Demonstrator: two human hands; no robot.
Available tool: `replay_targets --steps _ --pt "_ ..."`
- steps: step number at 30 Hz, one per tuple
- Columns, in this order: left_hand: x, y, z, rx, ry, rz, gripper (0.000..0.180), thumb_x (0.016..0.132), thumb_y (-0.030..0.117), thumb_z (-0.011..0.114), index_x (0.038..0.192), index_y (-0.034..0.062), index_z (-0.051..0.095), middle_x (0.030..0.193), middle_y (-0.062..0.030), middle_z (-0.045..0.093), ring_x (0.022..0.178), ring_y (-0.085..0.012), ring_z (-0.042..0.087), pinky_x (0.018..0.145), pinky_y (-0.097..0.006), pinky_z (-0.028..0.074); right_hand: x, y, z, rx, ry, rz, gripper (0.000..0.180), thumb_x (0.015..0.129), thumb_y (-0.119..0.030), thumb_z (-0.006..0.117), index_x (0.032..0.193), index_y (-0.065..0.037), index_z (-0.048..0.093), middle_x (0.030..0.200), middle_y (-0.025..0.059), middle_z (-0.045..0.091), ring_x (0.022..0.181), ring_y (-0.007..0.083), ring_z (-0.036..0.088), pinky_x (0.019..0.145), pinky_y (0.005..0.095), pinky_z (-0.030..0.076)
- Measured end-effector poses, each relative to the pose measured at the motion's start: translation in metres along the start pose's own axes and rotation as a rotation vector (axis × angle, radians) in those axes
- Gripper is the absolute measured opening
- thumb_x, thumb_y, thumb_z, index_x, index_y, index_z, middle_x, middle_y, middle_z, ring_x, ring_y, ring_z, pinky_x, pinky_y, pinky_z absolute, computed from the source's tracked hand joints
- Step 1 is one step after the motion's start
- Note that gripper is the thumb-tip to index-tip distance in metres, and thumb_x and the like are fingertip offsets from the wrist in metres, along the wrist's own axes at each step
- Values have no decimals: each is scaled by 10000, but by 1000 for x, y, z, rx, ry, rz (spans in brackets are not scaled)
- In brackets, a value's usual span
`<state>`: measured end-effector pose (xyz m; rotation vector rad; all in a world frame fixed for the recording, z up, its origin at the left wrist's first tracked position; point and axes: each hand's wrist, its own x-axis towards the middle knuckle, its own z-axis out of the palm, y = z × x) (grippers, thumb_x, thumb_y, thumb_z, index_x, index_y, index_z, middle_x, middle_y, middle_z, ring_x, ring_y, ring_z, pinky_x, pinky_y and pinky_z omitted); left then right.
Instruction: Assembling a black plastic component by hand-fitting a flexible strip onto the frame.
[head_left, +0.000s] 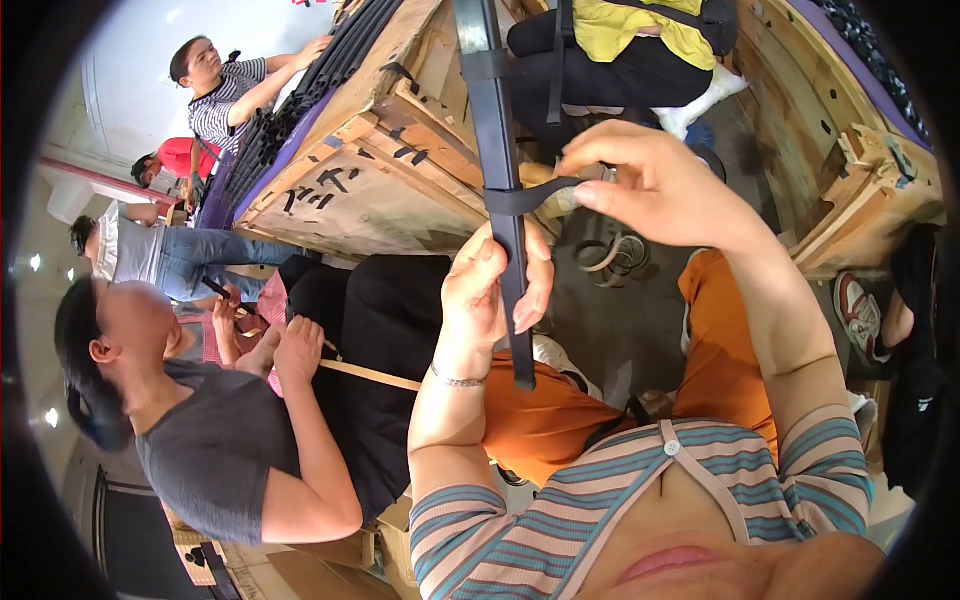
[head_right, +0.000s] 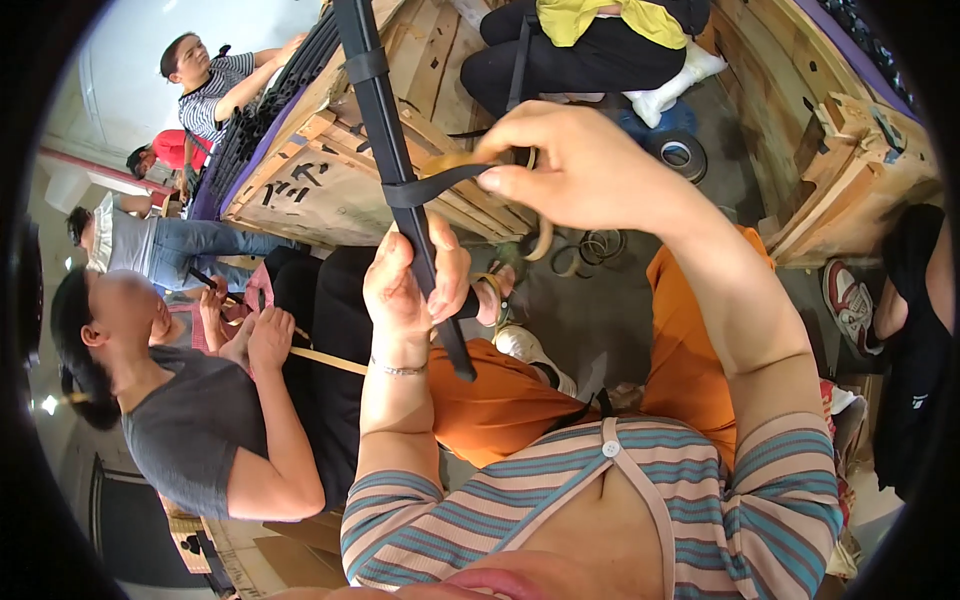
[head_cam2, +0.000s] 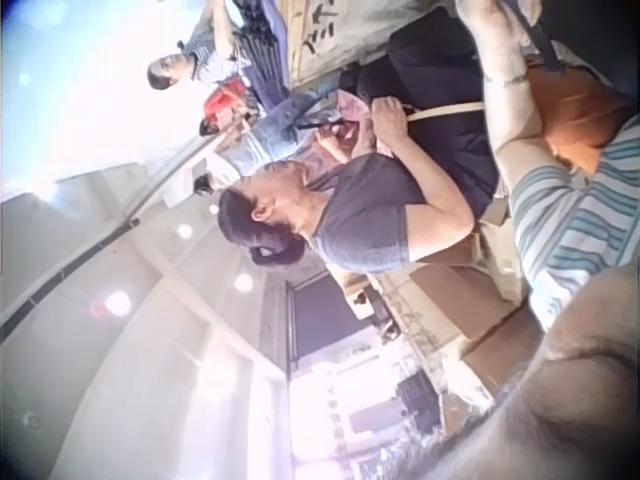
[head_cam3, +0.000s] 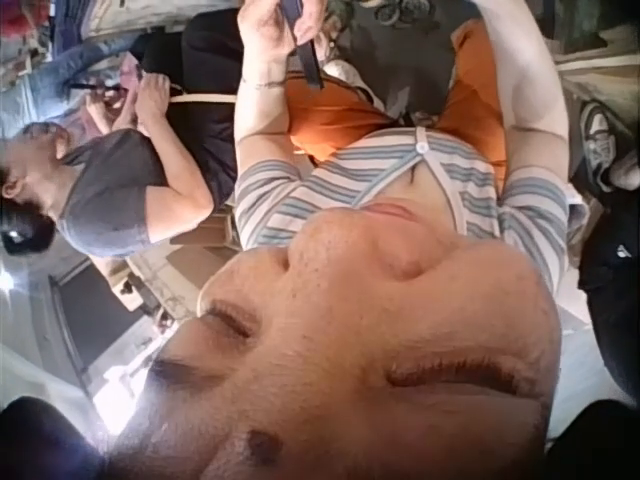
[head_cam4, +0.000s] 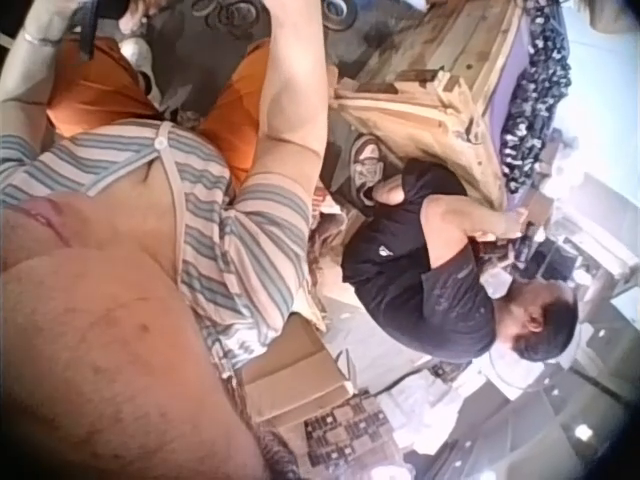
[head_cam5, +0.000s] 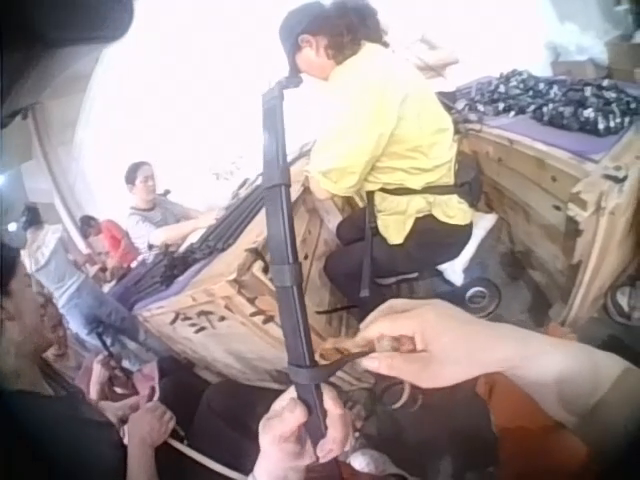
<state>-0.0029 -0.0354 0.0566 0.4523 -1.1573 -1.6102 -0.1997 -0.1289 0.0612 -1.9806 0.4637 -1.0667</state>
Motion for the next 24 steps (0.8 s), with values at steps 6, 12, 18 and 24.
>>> replay_targets --steps 6,12,18,24 --pt "6 -8 2 111 79 0 446 891 390 484 957 -51 486 591 -118 504 424 -128 418 384 -224 344 2 -4 15 22 36 -220 214 806 -138 587 954 16 580 859 111 561 689 197 567 587 308 448" --pt "7 -14 4 179 146 -24 444 901 411 452 940 -31 484 583 -75 479 417 -106 386 376 -215 305 0 -13 23 69 33 -41 80 815 -35 538 860 31 537 756 83 562 600 159 535 546 267 417" --pt "7 -14 9 169 143 -32 449 903 413 445 929 -34 481 565 -58 448 406 -92 352 371 -209 284 -2 -15 22 -35 79 -98 109 785 -94 531 762 12 548 698 158 562 660 330 576 572 368 451" --pt "5 -14 11 100 117 -70 454 908 408 437 899 -44 480 545 -47 421 400 -84 332 360 -206 260 -1 -18 22 -30 85 -137 129 789 -99 499 747 3 566 625 131 581 579 297 583 539 351 455"
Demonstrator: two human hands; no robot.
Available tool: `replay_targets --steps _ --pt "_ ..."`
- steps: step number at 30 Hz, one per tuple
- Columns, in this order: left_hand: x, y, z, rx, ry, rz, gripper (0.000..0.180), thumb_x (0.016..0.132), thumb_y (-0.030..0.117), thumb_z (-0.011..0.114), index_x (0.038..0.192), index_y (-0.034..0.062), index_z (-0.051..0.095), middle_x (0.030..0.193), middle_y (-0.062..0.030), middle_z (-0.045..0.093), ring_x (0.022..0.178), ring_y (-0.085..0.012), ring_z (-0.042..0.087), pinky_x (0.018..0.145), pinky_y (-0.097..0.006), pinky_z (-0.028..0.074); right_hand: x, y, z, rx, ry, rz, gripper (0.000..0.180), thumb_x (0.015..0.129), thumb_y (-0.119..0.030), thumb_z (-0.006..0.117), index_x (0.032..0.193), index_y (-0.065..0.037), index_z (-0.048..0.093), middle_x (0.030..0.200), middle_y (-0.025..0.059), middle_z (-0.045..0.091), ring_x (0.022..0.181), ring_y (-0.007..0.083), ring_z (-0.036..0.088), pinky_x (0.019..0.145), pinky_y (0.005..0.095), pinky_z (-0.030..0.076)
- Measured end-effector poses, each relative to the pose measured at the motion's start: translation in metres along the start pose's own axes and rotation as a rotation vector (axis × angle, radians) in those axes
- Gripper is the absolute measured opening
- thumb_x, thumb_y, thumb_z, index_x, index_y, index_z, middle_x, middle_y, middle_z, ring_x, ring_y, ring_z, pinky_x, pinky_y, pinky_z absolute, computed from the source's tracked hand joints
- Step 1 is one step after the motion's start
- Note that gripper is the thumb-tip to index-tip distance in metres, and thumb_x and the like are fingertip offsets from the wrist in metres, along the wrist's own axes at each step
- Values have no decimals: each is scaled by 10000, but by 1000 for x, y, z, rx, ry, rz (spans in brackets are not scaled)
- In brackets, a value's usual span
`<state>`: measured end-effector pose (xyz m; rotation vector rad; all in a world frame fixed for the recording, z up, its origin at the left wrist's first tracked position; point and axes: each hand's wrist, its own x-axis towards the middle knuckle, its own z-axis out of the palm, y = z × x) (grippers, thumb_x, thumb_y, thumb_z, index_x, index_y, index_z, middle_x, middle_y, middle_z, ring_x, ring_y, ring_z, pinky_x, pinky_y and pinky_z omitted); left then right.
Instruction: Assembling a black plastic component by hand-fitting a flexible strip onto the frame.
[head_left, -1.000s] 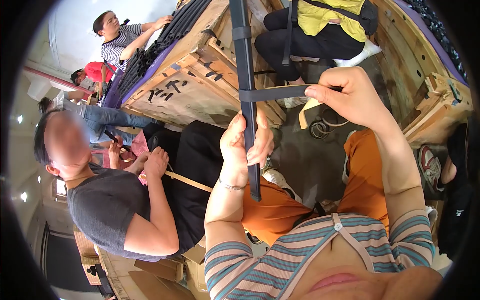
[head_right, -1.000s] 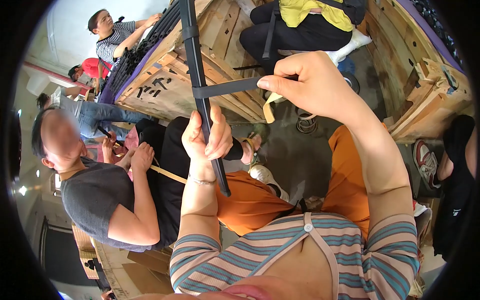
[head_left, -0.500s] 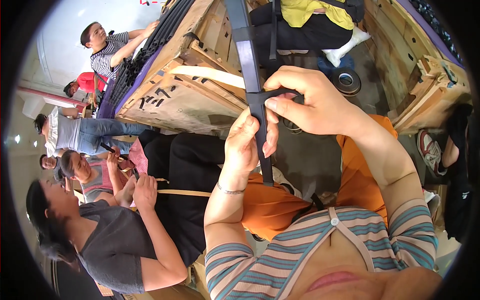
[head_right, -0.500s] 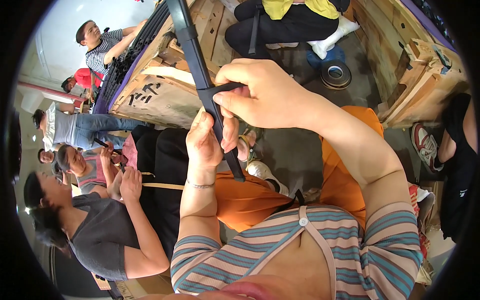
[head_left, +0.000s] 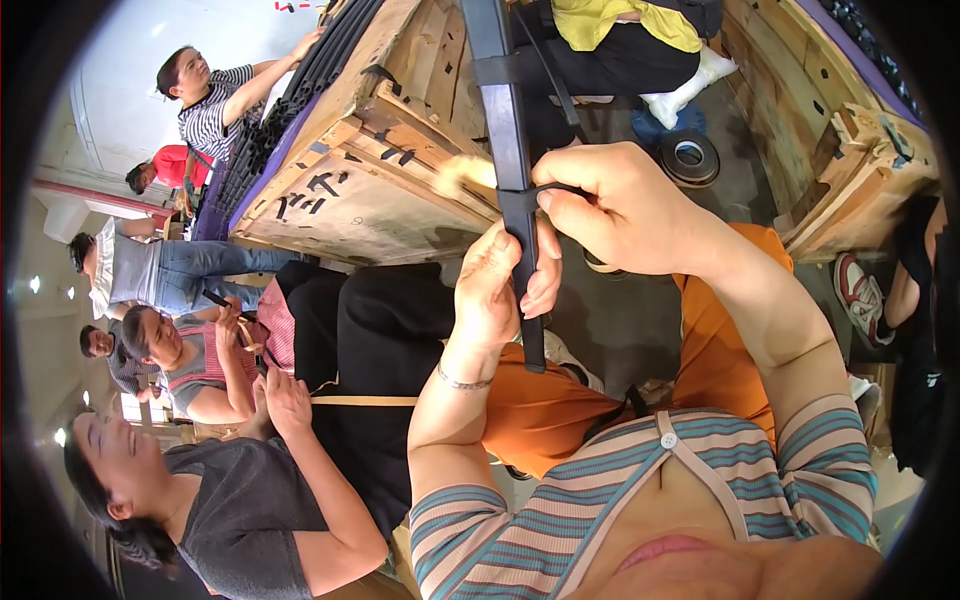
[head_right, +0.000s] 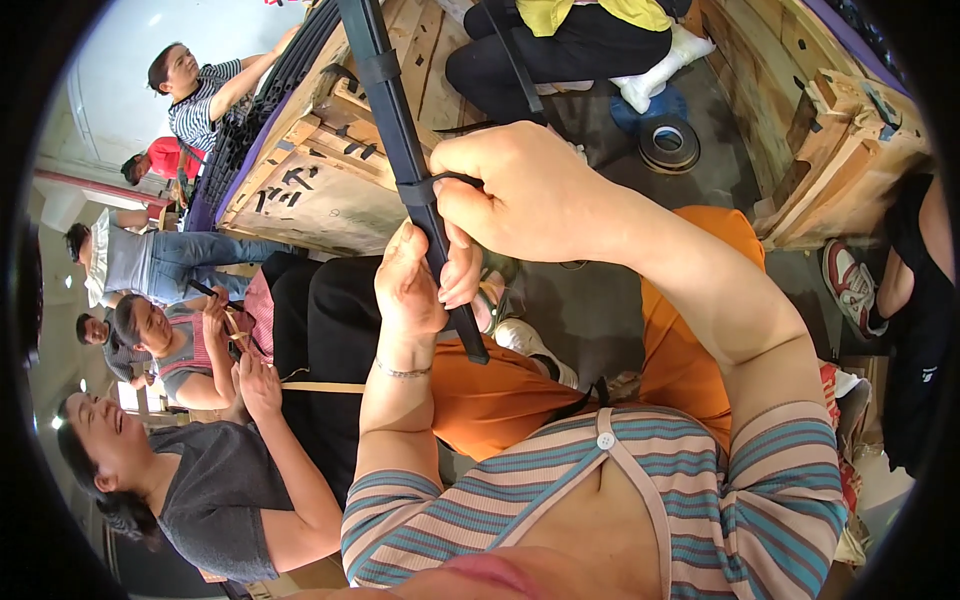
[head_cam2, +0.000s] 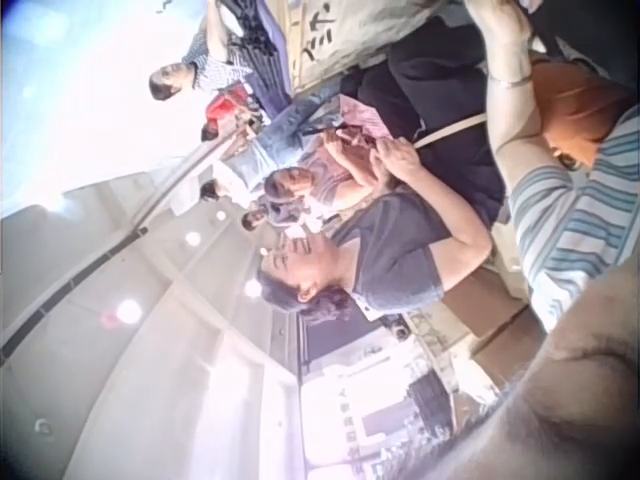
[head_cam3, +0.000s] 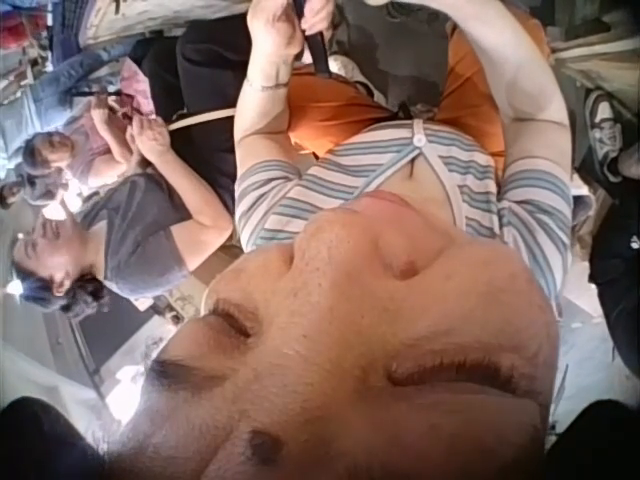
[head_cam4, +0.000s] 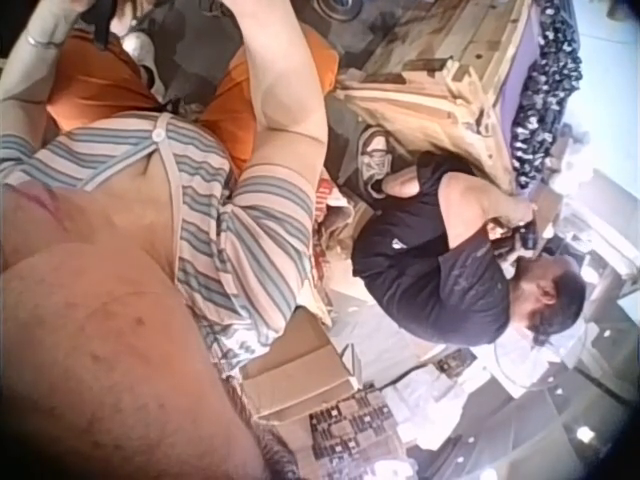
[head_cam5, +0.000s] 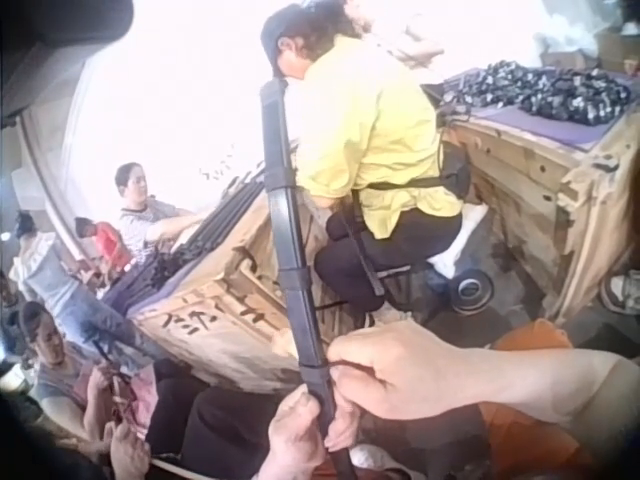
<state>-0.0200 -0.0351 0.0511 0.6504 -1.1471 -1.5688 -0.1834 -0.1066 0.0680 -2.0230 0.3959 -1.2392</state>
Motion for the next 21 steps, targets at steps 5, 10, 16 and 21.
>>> replay_targets --steps 5,10,16,21 --pt "-2 3 1 7 -63 -1 448 916 395 423 872 -47 485 506 -30 380 381 -80 305 344 -210 236 0 -9 -2 235 -116 224 98 802 -24 481 781 44 548 624 86 531 563 106 466 533 246 382" --pt "-3 -2 6 -356 -160 -125 449 920 373 420 837 -63 484 490 -19 354 378 -88 299 327 -220 208 2 11 9 364 -98 167 140 807 -62 472 797 30 578 605 51 549 550 77 479 521 231 394" --pt "2 -1 16 -426 -288 -127 413 910 353 440 819 -49 479 486 -30 358 378 -100 308 330 -226 215 4 18 9 893 -204 489 235 882 -202 481 976 -24 602 617 -72 409 533 10 287 470 167 207" --pt "4 -4 16 -479 -218 -126 360 924 338 359 801 9 439 488 -20 358 331 -105 259 291 -242 201 3 20 6 1238 -253 397 334 907 -289 487 1065 -2 550 710 -43 460 609 0 328 472 163 216"
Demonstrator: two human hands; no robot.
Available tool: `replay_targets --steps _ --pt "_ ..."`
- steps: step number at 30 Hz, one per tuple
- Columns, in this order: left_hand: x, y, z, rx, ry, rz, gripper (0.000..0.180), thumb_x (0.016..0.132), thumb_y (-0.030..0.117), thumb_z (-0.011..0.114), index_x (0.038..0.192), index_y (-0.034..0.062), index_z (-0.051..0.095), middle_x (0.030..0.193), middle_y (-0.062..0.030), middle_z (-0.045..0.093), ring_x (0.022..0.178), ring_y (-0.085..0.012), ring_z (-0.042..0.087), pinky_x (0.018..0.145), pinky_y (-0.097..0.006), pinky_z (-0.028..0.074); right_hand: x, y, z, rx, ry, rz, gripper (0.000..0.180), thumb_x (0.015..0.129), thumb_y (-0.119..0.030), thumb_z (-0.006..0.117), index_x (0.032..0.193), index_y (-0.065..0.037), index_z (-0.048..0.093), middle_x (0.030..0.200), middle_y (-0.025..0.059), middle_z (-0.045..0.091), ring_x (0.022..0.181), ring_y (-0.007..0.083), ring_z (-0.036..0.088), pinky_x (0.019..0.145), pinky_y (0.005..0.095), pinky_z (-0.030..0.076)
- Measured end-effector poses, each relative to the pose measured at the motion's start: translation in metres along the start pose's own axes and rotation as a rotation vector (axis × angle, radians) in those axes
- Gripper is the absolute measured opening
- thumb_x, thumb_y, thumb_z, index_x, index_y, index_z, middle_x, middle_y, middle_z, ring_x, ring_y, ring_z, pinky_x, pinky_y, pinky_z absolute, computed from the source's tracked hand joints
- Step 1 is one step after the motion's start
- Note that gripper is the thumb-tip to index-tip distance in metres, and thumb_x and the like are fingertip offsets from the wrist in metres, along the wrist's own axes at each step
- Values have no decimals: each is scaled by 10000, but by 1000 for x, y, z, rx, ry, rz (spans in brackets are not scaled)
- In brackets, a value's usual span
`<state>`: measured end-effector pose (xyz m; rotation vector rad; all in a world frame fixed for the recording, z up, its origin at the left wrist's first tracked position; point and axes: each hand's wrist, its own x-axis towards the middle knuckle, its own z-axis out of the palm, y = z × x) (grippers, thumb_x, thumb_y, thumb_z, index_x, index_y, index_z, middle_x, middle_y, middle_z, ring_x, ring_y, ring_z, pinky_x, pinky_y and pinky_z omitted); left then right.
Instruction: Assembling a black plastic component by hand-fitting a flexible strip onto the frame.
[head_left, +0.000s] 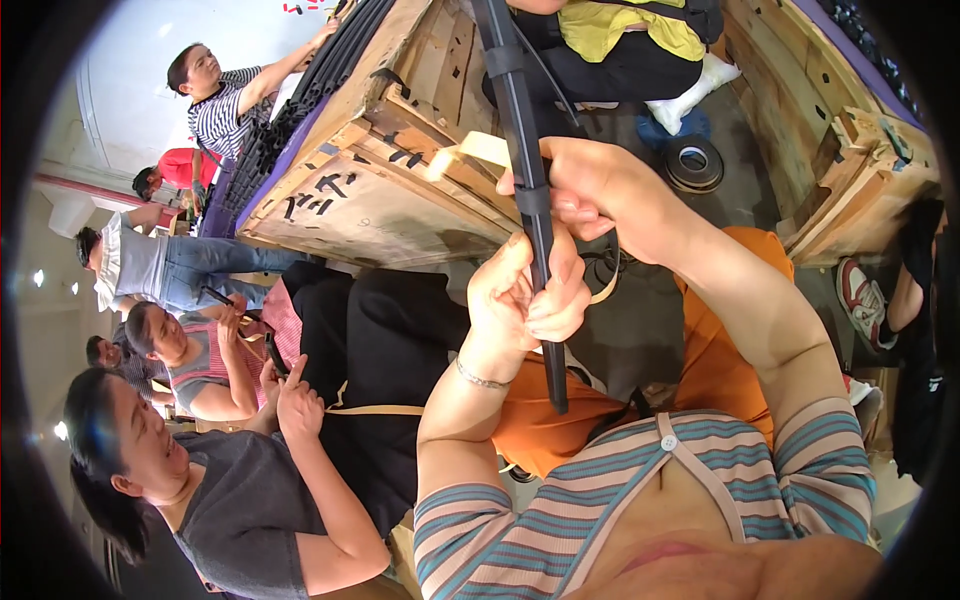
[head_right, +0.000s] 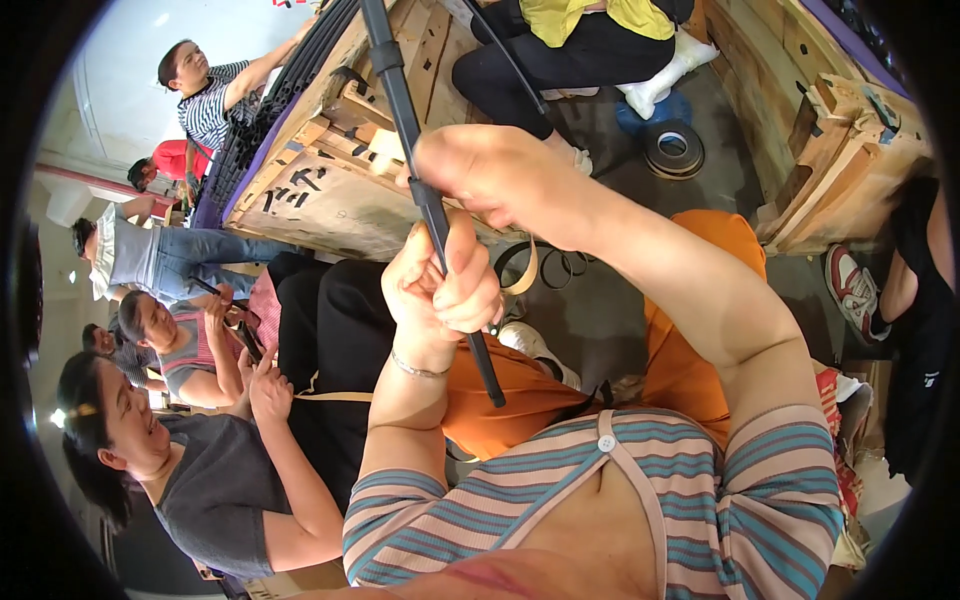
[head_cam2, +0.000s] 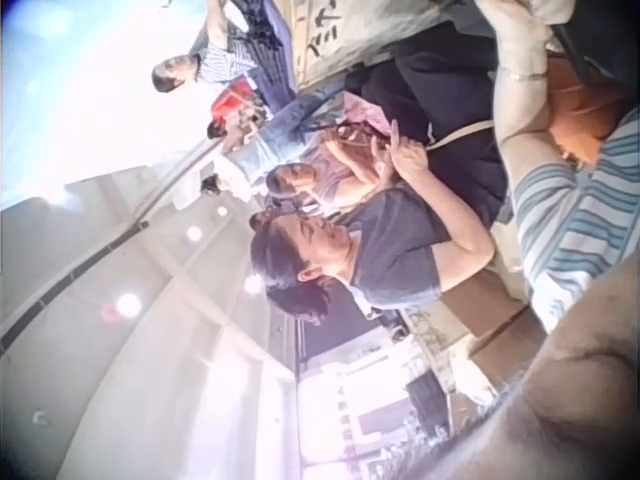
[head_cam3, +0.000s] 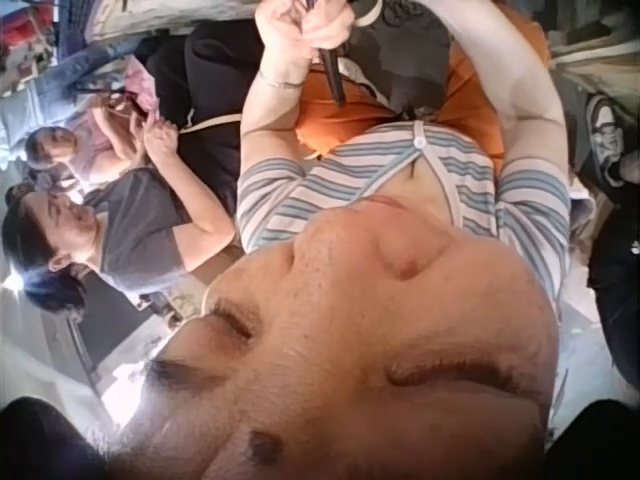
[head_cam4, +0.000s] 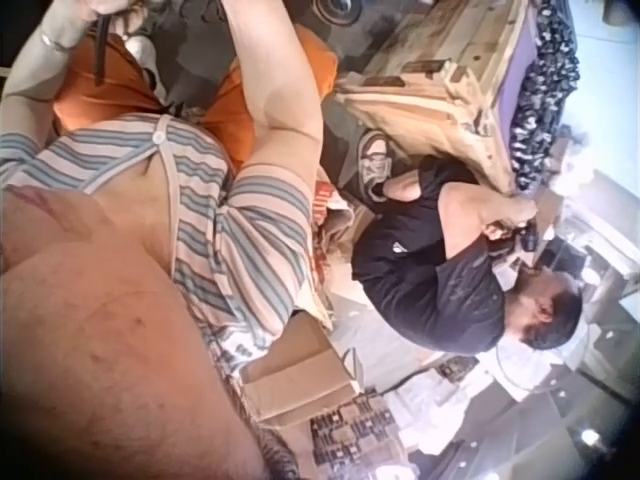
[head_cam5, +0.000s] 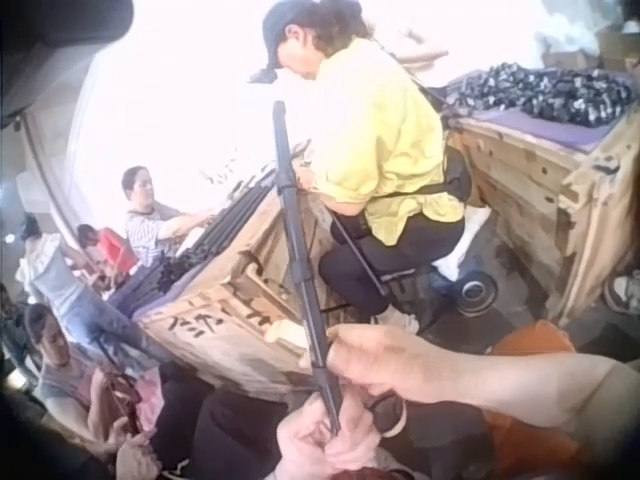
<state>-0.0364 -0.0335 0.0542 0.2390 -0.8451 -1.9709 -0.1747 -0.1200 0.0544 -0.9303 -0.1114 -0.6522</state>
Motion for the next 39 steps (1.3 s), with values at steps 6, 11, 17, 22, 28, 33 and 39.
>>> replay_targets --steps 6,11,17,22,28,33,39 --pt "2 1 -8 -193 -67 -33 362 945 336 314 785 26 413 485 -10 355 325 -91 247 285 -224 217 0 -11 8 -474 56 6 274 907 -237 511 1056 -11 553 763 -7 575 549 -21 362 440 155 235" --pt "5 -2 -14 -292 -147 -91 381 916 394 397 854 19 434 514 -22 366 385 -107 292 334 -230 234 1 -11 1 -339 28 8 278 888 -243 535 1050 -18 565 613 -82 401 494 -4 288 427 161 195" --pt "2 -6 -23 149 107 -87 483 881 458 454 987 -13 482 558 -54 431 434 -115 378 380 -226 298 -4 -24 -17 -328 148 -124 314 914 -212 474 1118 18 538 603 -87 291 489 3 254 432 159 190" --pt "-13 0 -28 428 260 -103 347 891 350 509 892 3 511 568 -49 457 410 -95 386 385 -205 303 -6 -41 -35 -338 271 -235 289 901 -224 516 1075 0 568 630 -100 304 527 -12 254 440 155 199" --pt "-10 7 -34 823 500 176 208 875 209 561 889 11 498 575 -21 462 420 -77 377 398 -199 314 -4 -30 -26 -336 200 49 304 908 -179 497 1138 17 529 702 -50 413 573 10 322 451 147 236" --pt "-7 15 -26 866 605 374 188 871 184 558 906 9 499 632 -35 491 421 -80 384 396 -197 317 -4 -15 -18 -507 -40 288 233 928 -185 432 1089 -29 495 740 46 581 494 47 421 433 163 302" --pt "-15 13 -30 777 682 395 98 858 113 564 887 32 517 607 -9 478 423 -60 392 378 -192 311 -5 -2 -9 -774 -83 433 171 945 -178 380 984 -34 462 823 97 630 602 109 597 494 196 429"
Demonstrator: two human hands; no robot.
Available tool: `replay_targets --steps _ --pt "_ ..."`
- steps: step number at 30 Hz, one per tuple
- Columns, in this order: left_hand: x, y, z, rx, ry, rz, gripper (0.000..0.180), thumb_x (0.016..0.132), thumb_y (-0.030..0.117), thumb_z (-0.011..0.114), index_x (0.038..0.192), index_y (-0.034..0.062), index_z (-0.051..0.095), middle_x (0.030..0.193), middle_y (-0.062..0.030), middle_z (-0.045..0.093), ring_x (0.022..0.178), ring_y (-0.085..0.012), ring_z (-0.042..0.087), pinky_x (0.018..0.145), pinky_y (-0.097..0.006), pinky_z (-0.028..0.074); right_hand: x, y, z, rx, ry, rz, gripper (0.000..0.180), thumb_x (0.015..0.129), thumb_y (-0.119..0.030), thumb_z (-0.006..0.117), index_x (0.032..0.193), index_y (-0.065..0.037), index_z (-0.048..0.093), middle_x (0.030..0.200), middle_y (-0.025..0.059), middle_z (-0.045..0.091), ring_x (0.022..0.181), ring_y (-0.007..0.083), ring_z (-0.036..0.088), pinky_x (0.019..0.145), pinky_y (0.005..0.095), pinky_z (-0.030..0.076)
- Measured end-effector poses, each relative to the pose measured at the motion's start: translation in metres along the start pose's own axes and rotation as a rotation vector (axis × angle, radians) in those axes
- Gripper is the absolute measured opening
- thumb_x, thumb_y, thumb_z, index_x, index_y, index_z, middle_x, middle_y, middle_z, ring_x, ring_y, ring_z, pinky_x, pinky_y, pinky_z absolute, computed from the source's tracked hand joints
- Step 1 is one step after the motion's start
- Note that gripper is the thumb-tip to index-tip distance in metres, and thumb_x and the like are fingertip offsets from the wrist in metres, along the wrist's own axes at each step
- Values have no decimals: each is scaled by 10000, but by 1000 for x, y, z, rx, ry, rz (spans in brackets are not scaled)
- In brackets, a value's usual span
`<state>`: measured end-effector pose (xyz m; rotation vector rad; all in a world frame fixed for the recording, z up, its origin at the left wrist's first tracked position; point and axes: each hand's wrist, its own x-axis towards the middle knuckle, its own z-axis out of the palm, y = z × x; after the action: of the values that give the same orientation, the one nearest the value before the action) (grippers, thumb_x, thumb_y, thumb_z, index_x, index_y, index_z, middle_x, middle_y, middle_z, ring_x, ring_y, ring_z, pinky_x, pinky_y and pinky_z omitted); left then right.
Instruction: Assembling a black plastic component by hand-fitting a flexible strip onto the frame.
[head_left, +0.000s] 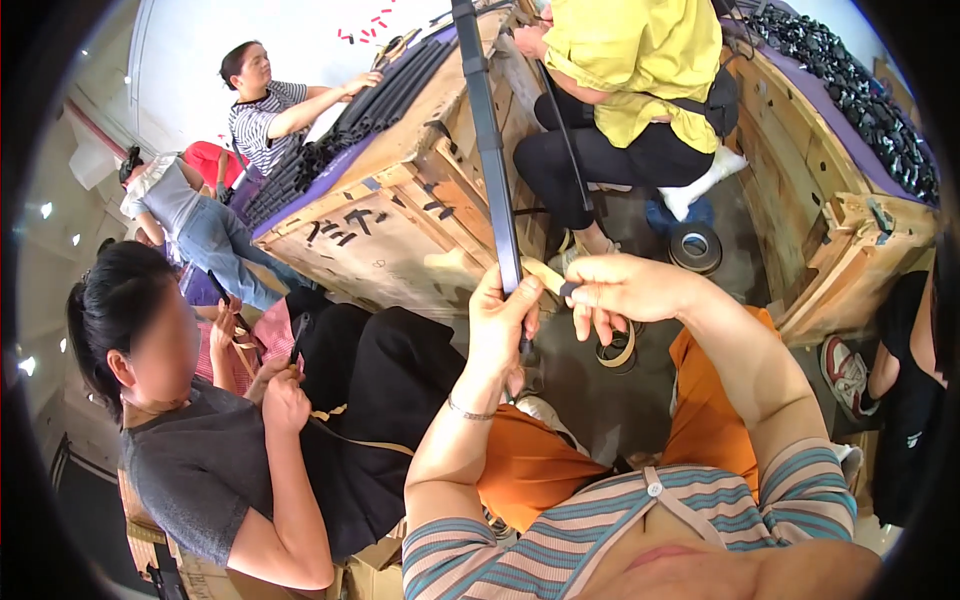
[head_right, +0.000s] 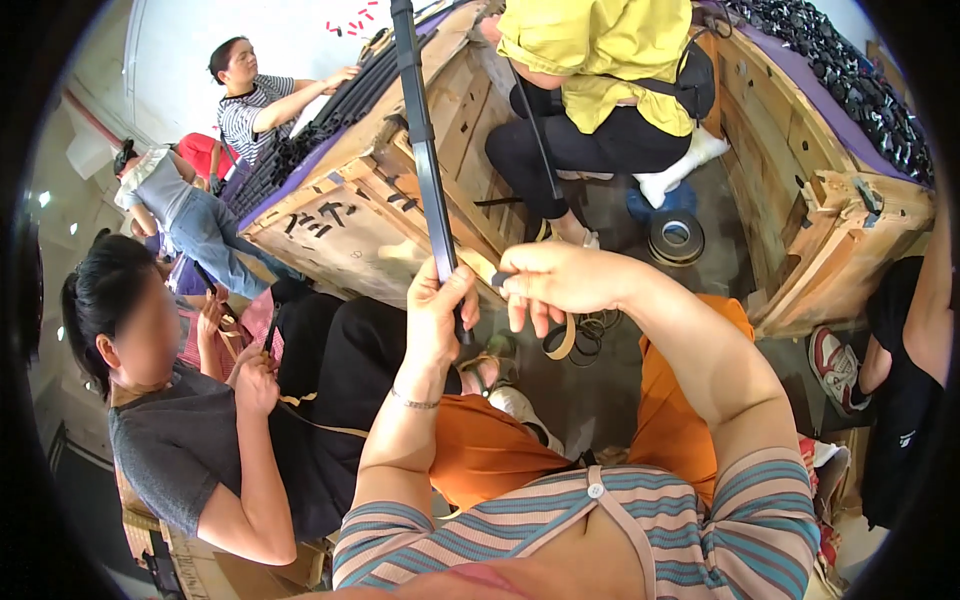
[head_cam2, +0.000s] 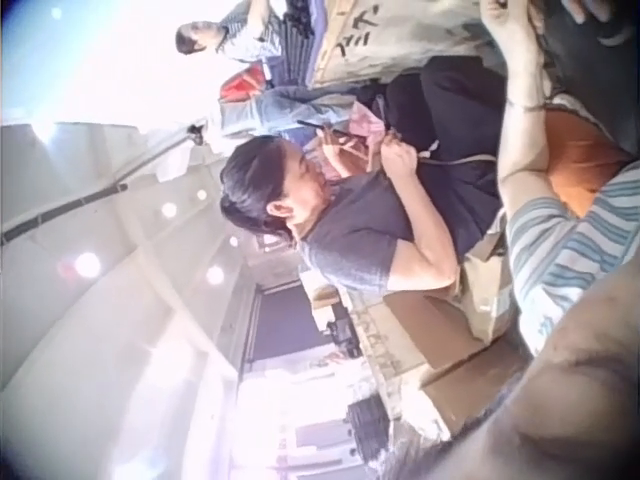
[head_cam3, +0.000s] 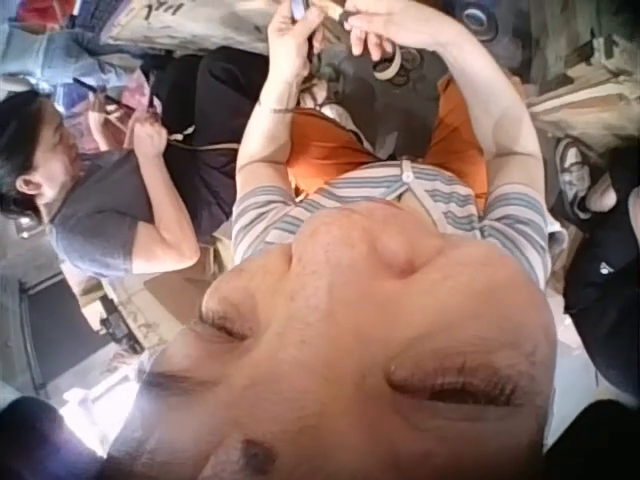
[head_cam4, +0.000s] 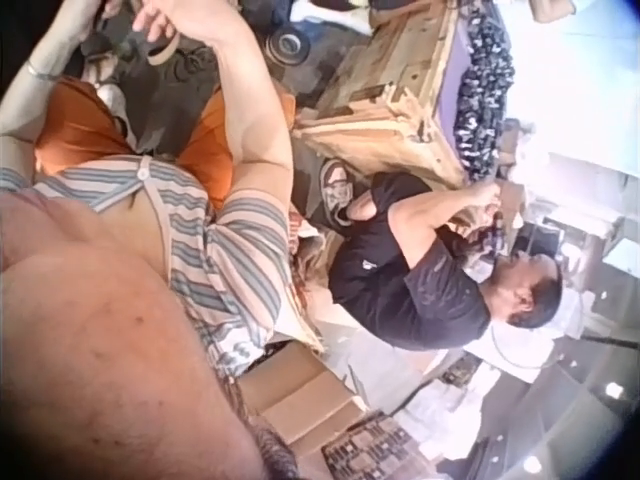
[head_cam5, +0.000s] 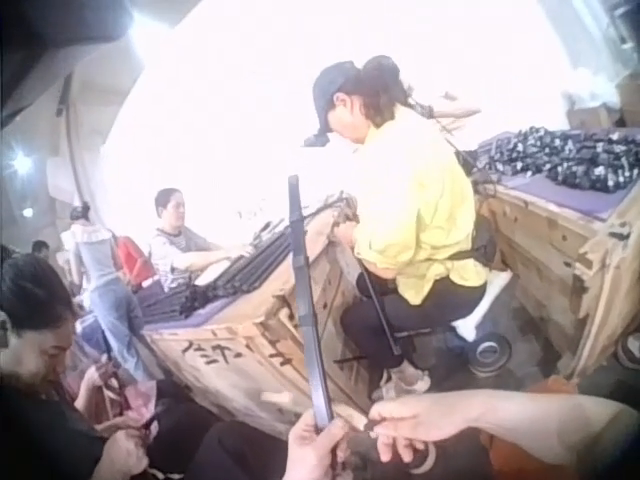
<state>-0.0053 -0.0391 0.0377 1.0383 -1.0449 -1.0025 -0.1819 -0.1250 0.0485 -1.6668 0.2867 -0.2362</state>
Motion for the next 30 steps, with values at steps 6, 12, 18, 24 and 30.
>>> replay_targets --steps 6,12,18,24,30 --pt "-3 1 0 -33 92 -37 172 818 30 610 755 73 456 579 8 478 391 -38 361 357 -185 278 1 -4 8 -154 81 -4 204 882 -169 541 751 -14 561 873 46 596 700 88 579 560 220 456" --pt "-1 5 12 -82 113 -99 147 817 17 601 778 77 472 581 7 472 386 -42 355 341 -183 247 12 9 14 -225 251 -565 126 800 -60 625 737 1 533 1023 69 488 645 69 523 569 211 437" --pt "-1 3 8 -37 20 -86 37 841 60 514 827 40 487 627 -34 488 437 -81 394 396 -202 300 3 -11 5 212 234 -290 218 910 -187 490 735 -60 520 487 -48 411 412 46 391 401 169 304" --pt "-2 1 8 -79 -100 -125 328 941 309 326 857 19 456 669 -59 477 454 -107 397 410 -222 315 10 -6 -4 -73 452 -371 209 891 -184 528 759 -22 519 650 -45 433 625 26 366 565 209 333" --pt "-7 1 16 -72 -116 -159 368 949 347 298 871 23 454 663 -57 473 453 -107 397 413 -224 322 14 3 -4 -96 427 -392 193 907 -170 518 787 -19 522 701 -44 481 682 32 427 628 205 375"
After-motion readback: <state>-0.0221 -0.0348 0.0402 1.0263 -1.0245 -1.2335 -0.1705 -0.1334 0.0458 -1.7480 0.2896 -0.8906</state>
